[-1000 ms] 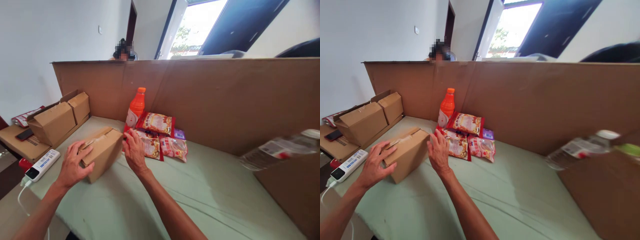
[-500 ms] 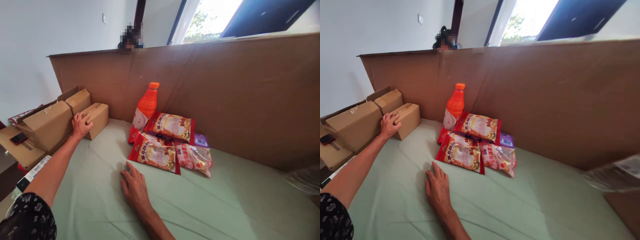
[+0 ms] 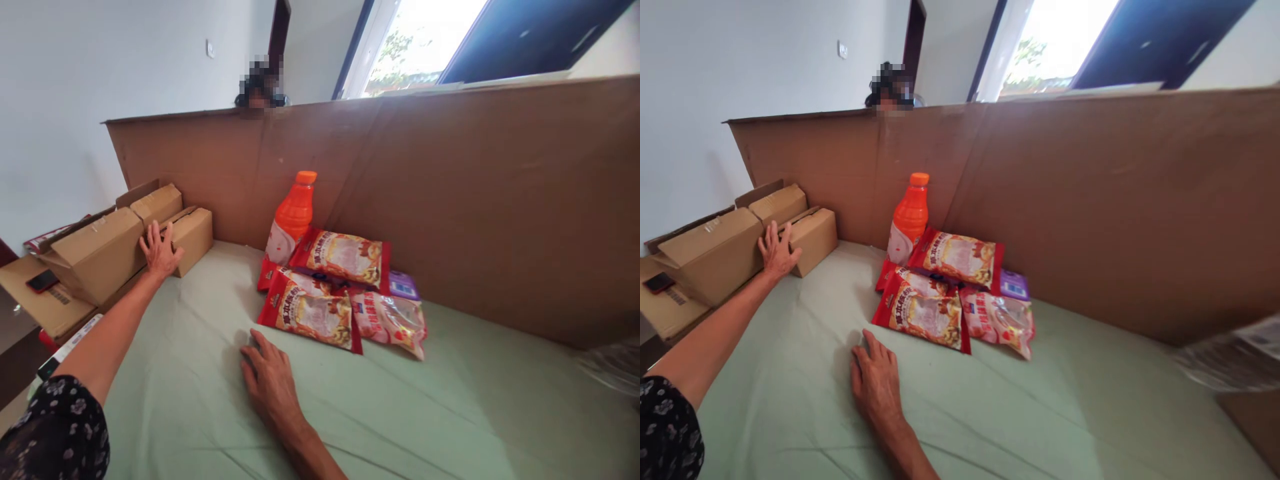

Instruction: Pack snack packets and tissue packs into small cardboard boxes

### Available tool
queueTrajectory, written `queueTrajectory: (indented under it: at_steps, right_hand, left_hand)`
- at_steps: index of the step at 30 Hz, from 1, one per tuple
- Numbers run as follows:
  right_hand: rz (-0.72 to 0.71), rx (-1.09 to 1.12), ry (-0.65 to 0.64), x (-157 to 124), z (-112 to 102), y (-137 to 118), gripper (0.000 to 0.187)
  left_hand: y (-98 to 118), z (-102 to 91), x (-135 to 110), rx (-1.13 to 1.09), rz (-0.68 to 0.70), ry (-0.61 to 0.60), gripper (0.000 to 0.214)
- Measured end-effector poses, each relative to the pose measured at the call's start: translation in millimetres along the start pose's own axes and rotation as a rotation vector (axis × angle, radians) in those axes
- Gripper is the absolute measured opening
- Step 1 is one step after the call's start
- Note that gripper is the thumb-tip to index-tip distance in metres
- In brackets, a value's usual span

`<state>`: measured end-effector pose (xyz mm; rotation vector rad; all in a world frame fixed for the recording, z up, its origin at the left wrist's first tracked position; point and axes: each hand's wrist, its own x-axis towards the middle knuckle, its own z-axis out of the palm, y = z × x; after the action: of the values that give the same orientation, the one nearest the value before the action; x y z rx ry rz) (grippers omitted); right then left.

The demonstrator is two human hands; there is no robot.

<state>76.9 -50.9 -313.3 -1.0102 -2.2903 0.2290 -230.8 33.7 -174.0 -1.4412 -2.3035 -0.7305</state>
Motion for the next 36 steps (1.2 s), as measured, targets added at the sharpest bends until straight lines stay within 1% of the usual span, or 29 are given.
queueTrajectory:
  at_steps: [2, 4, 5, 7, 9, 12, 14, 16, 18, 19, 21, 22, 23, 26, 28, 29, 30, 32, 34, 36]
  right_hand:
    - [-0.009, 0.007, 0.001, -0.2, 0.4, 0.4, 0.026]
    - [-0.012, 0.034, 0.008, 1.3, 1.1, 1.3, 0.026]
    - [-0.002, 0.06, 0.011, 3.1, 1.3, 1.5, 0.027]
    - [0.034, 0.119, 0.005, 8.6, 0.2, -0.2, 0.029]
    - [0.08, 0.151, -0.01, 14.7, -4.2, -6.7, 0.03]
    - [0.136, 0.123, -0.023, 20.0, -18.9, -21.8, 0.027]
    - [0.163, 0.095, -0.03, 21.5, -33.2, -26.7, 0.027]
    - [0.172, 0.06, -0.029, 19.7, -52.2, -22.4, 0.029]
    - [0.176, 0.027, -0.013, 9.1, -78.7, -10.3, 0.029]
    - [0.178, 0.003, 0.008, -1.0, -95.5, -2.3, 0.028]
    - [0.205, -0.088, 0.085, -29.9, -136.0, 17.7, 0.025]
    - [0.233, -0.156, 0.144, -47.1, -159.1, 30.3, 0.024]
    - [0.29, -0.249, 0.206, -64.5, -183.4, 44.7, 0.023]
    - [0.427, -0.344, 0.329, -108.9, -256.0, 95.9, 0.024]
    - [0.495, -0.389, 0.389, -127.0, -297.7, 130.5, 0.03]
    - [0.532, -0.425, 0.419, -132.3, -315.1, 146.3, 0.035]
    - [0.594, -0.522, 0.449, -135.3, -329.9, 160.9, 0.041]
    - [0.685, -0.643, 0.477, -135.7, -351.6, 185.6, 0.051]
    - [0.733, -0.671, 0.486, -131.0, -364.0, 203.9, 0.05]
    - [0.75, -0.635, 0.483, -125.4, -369.7, 215.7, 0.042]
  left_hand:
    - [6.3, 1.0, -27.2, 0.009, -0.021, 0.021, 0.079]
    - [14.0, 6.6, -63.6, 0.014, -0.036, 0.017, 0.079]
    - [18.4, 11.0, -83.2, 0.013, -0.033, -0.006, 0.079]
    - [28.1, 20.2, -120.3, -0.001, 0.001, -0.088, 0.075]
    - [39.0, 24.9, -151.0, -0.025, 0.063, -0.185, 0.068]
    - [57.2, 18.8, -182.1, -0.082, 0.215, -0.302, 0.057]
    - [69.3, 12.4, -193.1, -0.128, 0.334, -0.352, 0.05]
    - [80.7, 10.3, -199.6, -0.17, 0.448, -0.386, 0.05]
    - [90.3, 11.9, -208.5, -0.193, 0.561, -0.4, 0.053]
    - [94.2, 12.6, -215.7, -0.182, 0.619, -0.398, 0.056]
    - [100.7, 11.6, -235.6, -0.155, 0.728, -0.402, 0.06]
    - [103.9, 9.3, -247.6, -0.144, 0.775, -0.414, 0.061]
    - [107.5, 5.8, -259.9, -0.144, 0.817, -0.437, 0.061]
    - [122.5, -11.2, -294.3, -0.188, 0.916, -0.556, 0.061]
    - [135.8, -25.7, -312.0, -0.245, 0.968, -0.662, 0.062]
    - [143.0, -33.0, -319.0, -0.273, 0.989, -0.717, 0.063]
    - [150.0, -40.0, -324.6, -0.296, 1.004, -0.771, 0.065]
    - [162.8, -52.1, -332.3, -0.316, 1.013, -0.864, 0.07]
    - [171.5, -60.8, -335.9, -0.323, 0.995, -0.926, 0.074]
    - [174.6, -65.4, -337.3, -0.347, 0.968, -0.953, 0.072]
